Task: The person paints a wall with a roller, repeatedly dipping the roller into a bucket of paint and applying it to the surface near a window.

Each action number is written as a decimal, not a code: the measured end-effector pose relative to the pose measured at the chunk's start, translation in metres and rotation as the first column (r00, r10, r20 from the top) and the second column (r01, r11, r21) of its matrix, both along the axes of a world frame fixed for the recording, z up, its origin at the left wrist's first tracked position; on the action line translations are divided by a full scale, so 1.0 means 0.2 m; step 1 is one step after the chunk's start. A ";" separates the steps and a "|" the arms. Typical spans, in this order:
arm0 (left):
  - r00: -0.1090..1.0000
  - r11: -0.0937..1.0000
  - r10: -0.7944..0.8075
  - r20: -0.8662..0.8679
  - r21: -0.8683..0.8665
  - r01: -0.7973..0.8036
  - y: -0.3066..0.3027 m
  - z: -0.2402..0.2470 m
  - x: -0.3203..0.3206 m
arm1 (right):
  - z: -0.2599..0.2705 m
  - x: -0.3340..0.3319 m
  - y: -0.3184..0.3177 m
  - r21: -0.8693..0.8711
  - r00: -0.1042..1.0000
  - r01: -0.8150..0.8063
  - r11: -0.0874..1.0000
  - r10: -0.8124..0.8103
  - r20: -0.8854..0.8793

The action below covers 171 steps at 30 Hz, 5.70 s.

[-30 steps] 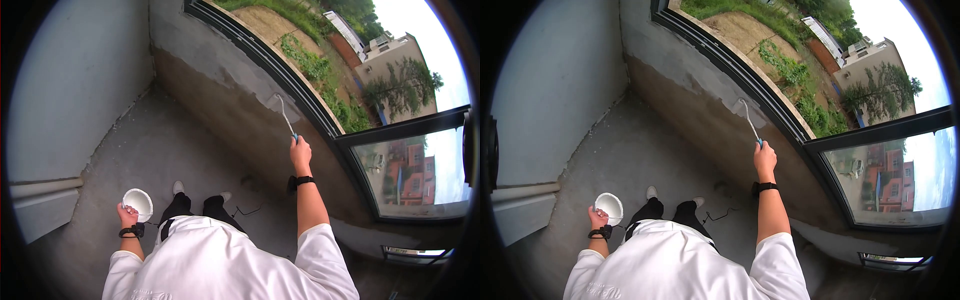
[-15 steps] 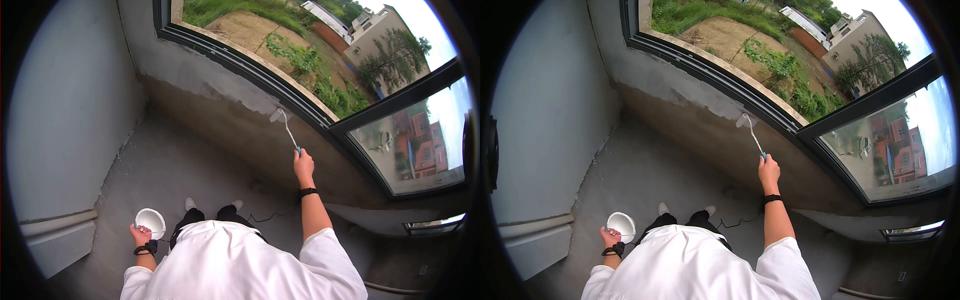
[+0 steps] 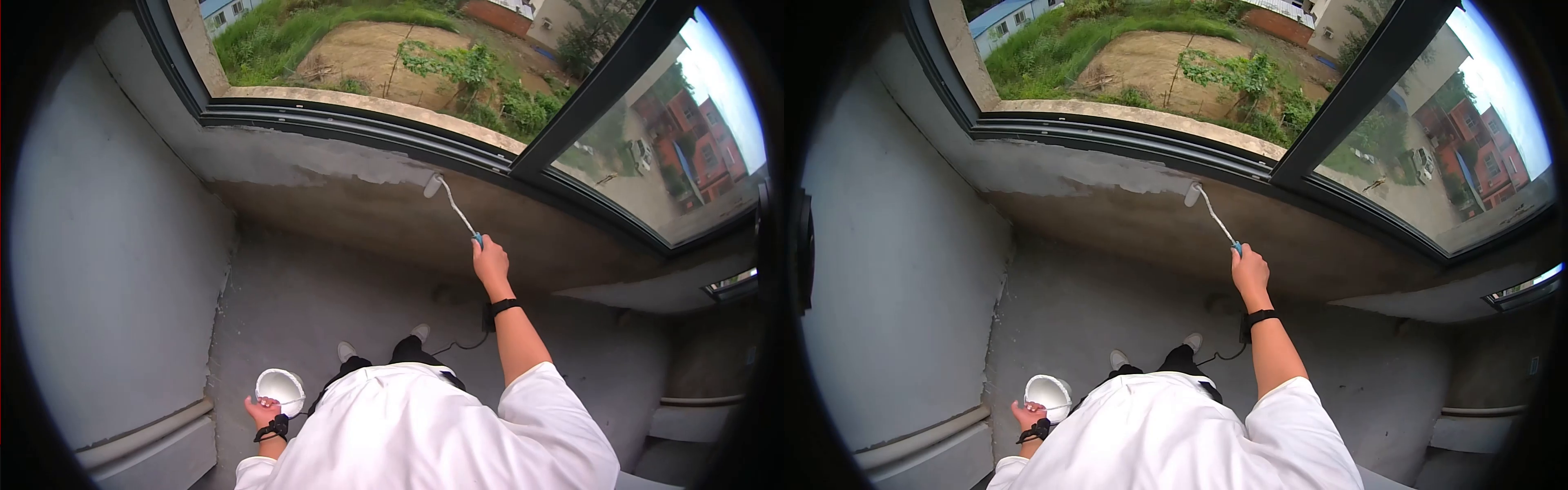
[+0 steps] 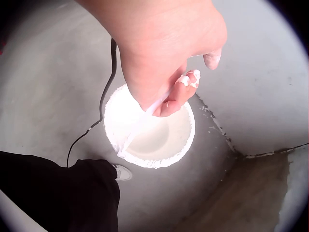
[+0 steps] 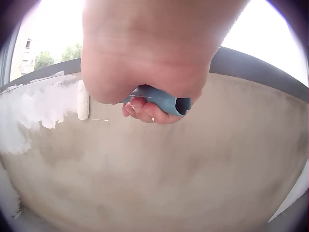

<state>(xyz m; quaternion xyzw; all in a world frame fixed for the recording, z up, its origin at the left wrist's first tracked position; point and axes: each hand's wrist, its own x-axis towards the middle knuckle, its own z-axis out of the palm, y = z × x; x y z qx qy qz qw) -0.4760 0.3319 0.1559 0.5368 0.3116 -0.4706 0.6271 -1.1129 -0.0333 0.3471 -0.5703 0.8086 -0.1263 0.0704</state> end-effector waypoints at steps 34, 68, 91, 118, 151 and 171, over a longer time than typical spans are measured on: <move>1.000 1.000 0.017 0.003 0.024 -0.017 -0.37 0.40 -0.26 | 0.25 -0.42 0.13 -0.224 0.823 -0.354 0.908 0.416 0.387; 0.993 0.994 0.110 -0.032 -0.017 -0.110 -0.23 0.27 -0.20 | 0.26 0.17 -0.15 -0.161 0.837 -0.266 0.950 0.311 0.451; 0.999 1.000 -0.024 -0.025 0.018 0.024 -0.29 0.20 -0.24 | 0.25 0.02 0.00 -0.202 0.845 -0.203 0.958 0.275 0.458; 0.999 0.999 -0.041 -0.018 0.031 0.042 -0.27 0.13 -0.24 | 0.25 0.16 -0.10 -0.246 0.851 -0.246 0.937 0.331 0.407; 0.999 0.996 0.022 -0.032 0.092 -0.019 -0.29 0.04 -0.24 | 0.35 -0.08 0.17 -0.195 0.899 -0.108 0.975 0.180 0.400; 0.998 1.000 -0.009 -0.060 -0.004 0.009 -0.32 -0.02 -0.25 | 0.29 -0.05 0.18 -0.220 0.877 -0.111 0.969 0.199 0.438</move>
